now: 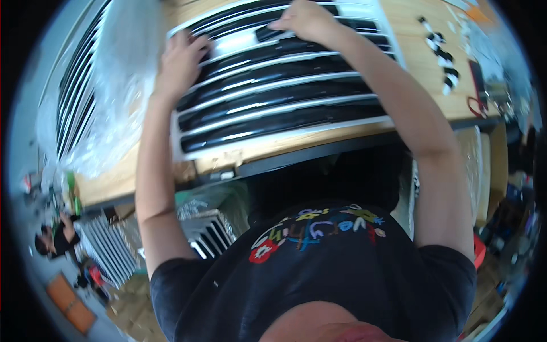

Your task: Assembling small black plastic components with white inserts and placing them into a partitioned assembly tray.

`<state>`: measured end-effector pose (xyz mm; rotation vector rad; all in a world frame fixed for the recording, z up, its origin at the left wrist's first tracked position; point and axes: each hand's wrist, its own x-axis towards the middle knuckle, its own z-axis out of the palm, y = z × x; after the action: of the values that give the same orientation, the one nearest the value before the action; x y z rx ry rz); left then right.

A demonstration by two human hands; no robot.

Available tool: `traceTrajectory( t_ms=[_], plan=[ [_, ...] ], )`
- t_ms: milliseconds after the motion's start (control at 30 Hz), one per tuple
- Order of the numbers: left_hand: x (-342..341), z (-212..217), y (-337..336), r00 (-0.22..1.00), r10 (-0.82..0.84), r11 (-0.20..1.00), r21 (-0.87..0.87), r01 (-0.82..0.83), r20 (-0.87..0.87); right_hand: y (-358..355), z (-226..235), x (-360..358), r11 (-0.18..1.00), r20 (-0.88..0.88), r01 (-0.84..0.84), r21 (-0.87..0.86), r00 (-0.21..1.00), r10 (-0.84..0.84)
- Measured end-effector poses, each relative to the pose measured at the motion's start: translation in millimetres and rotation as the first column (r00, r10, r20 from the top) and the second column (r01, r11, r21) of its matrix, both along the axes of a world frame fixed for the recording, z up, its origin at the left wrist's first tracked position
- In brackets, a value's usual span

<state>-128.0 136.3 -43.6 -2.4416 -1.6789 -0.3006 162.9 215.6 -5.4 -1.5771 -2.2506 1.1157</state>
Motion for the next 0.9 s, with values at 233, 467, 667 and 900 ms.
traceTrajectory(
  t_ms=[233, 467, 667, 900],
  plan=[
    [9, 15, -4, 0.998, 0.004, 0.994, -0.111, 0.003, 0.060, -40, 0, 152, 0.745, -0.117, 0.281, 0.606, 0.957, -0.266],
    [14, 14, -3, 0.936, 0.128, 0.986, 0.060, -0.156, 0.328, -68, -53, 342, 0.616, 0.174, 0.297, 0.730, 0.791, -0.587],
    [164, 33, -61, 0.103, 0.496, 0.839, -0.507, 0.198, 0.862, -93, -56, 339, 0.683, 0.020, 0.425, 0.594, 0.841, -0.541],
    [254, 8, -97, -0.280, 0.464, 0.734, -0.188, 0.652, 0.840, -170, 17, 186, 0.877, -0.587, 0.470, 0.096, 0.739, -0.332]
  ],
)
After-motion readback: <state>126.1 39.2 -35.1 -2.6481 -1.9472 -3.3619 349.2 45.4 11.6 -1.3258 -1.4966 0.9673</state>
